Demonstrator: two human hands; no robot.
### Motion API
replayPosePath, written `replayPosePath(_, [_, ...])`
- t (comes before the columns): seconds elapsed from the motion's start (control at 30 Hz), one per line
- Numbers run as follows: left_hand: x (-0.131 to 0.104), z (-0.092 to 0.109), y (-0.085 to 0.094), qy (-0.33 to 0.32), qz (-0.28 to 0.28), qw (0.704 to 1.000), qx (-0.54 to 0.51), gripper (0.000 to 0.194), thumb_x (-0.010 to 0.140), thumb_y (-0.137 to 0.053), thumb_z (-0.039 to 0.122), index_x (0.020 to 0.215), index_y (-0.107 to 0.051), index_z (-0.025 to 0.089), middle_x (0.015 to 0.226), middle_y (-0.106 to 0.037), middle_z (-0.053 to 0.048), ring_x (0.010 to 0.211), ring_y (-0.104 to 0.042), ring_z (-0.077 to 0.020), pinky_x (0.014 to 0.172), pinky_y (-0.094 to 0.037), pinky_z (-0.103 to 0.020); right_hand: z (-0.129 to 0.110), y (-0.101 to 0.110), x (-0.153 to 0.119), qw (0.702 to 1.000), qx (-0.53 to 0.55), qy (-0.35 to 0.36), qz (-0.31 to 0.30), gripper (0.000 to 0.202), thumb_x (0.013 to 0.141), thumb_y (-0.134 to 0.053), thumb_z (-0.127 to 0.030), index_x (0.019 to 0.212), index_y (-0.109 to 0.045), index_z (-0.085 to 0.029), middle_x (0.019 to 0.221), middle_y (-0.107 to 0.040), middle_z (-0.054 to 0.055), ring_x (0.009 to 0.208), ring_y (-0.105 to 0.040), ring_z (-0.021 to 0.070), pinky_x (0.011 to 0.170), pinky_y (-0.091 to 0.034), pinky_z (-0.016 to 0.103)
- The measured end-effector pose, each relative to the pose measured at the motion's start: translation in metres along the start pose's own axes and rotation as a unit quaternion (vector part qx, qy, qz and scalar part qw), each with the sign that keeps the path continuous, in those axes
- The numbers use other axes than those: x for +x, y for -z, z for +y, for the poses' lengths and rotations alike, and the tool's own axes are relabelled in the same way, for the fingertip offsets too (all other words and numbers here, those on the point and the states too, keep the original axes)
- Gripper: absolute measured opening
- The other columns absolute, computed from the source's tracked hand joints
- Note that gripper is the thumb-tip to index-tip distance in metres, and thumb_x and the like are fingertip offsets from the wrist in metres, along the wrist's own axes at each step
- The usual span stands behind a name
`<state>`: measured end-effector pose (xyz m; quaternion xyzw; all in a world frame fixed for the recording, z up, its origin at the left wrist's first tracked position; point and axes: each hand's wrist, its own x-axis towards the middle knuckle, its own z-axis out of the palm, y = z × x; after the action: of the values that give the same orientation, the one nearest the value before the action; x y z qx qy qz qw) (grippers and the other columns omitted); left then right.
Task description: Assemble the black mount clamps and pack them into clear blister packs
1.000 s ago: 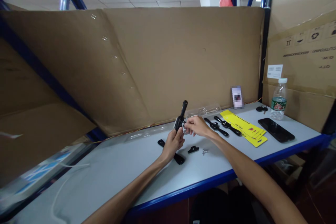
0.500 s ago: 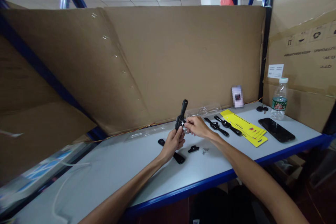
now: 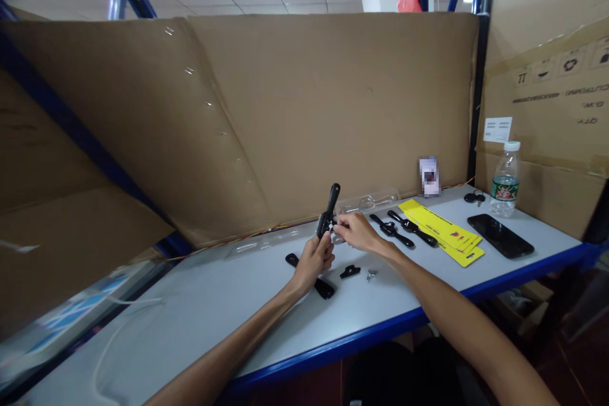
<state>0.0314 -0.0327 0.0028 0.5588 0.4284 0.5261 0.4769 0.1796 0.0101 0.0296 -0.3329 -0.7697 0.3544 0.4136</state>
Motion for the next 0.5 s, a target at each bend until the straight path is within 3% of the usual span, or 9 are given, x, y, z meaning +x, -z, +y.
replayPosePath(0.37, [0.0001, -0.0025, -0.0049, 0.005, 0.036, 0.999, -0.032, 0.060, 0.072, -0.068, 0.072, 0.069, -0.034, 0.024, 0.051, -0.024, 0.014, 0.036, -0.022, -0.0023, 0.035, -0.015, -0.015, -0.0044, 0.0051, 0.0005, 0.993, -0.111, 0.032, 0.001, 0.028, 0.094, -0.054, -0.021, 0.066, -0.052, -0.018, 0.057, -0.054, -0.004, 0.054, -0.050, 0.0097, 0.055, -0.032, 0.021])
replayPosePath(0.43, [-0.0001, -0.0009, -0.0058, -0.001, 0.044, 0.998, -0.035, 0.060, 0.071, -0.069, 0.072, 0.070, -0.034, 0.024, 0.051, -0.026, 0.014, 0.036, -0.023, -0.0022, 0.035, -0.015, -0.015, -0.0057, 0.0059, -0.0008, 0.985, -0.161, 0.050, 0.030, 0.023, 0.094, -0.057, -0.023, 0.072, -0.059, -0.018, 0.060, -0.056, -0.003, 0.058, -0.051, 0.0110, 0.057, -0.032, 0.022])
replayPosePath(0.5, [-0.0005, 0.0010, -0.0062, -0.001, 0.049, 0.998, -0.039, 0.059, 0.072, -0.069, 0.071, 0.071, -0.034, 0.024, 0.051, -0.027, 0.014, 0.036, -0.023, -0.0021, 0.036, -0.014, -0.015, -0.0078, 0.0069, -0.0038, 0.974, -0.205, 0.072, 0.068, 0.008, 0.092, -0.062, -0.026, 0.090, -0.066, -0.020, 0.065, -0.060, -0.003, 0.062, -0.053, 0.0125, 0.061, -0.032, 0.023])
